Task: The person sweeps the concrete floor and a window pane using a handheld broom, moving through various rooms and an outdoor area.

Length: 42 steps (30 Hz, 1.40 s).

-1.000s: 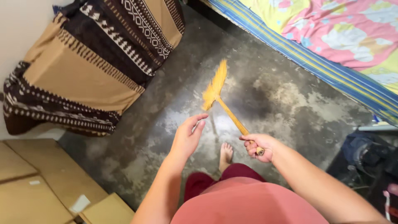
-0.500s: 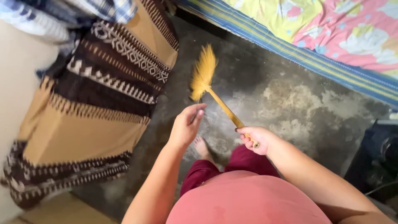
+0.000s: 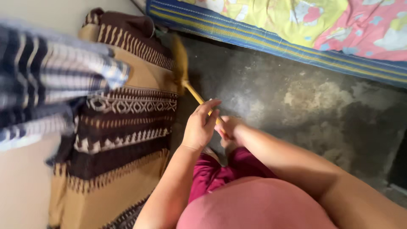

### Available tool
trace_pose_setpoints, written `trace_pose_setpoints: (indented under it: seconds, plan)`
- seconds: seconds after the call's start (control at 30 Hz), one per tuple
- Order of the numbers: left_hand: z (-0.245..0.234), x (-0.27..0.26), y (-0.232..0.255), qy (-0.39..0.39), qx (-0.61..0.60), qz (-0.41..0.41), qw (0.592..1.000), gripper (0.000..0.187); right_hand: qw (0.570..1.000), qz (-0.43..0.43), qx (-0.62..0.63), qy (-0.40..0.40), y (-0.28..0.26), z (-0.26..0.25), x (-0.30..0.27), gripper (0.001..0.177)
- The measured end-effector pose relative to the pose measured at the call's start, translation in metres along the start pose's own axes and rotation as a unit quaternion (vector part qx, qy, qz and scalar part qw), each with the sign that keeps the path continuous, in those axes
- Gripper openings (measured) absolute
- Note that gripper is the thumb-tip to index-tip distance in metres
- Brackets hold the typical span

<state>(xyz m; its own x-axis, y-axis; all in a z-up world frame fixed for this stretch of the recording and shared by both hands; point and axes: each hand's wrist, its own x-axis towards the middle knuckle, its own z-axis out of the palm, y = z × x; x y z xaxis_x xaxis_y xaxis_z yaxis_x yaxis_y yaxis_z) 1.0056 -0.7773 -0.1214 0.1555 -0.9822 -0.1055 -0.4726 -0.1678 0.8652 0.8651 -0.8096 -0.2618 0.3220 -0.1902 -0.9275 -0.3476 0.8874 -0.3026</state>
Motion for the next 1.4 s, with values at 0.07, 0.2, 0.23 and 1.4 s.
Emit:
trace_pose_setpoints:
  seconds: [0.07,0.2,0.23,1.4]
  plan:
    - [-0.006,0.044,-0.014,-0.004,0.004,0.061,0.998,0.027,0.997,-0.040,0.046,-0.039,-0.048,0.000,0.057,0.012]
    - [0.000,0.102,-0.044,-0.047,-0.023,0.005,0.999,0.028,0.963,-0.168,0.180,-0.107,-0.033,-0.055,0.162,0.004]
    - [0.004,0.112,-0.049,-0.049,-0.037,0.027,0.998,0.027,0.959,-0.134,0.236,-0.084,-0.012,-0.082,0.176,0.010]
    - [0.129,0.161,-0.014,-0.416,-0.048,0.072,0.905,0.024,0.848,-0.004,0.297,0.438,0.246,-0.227,0.068,0.028]
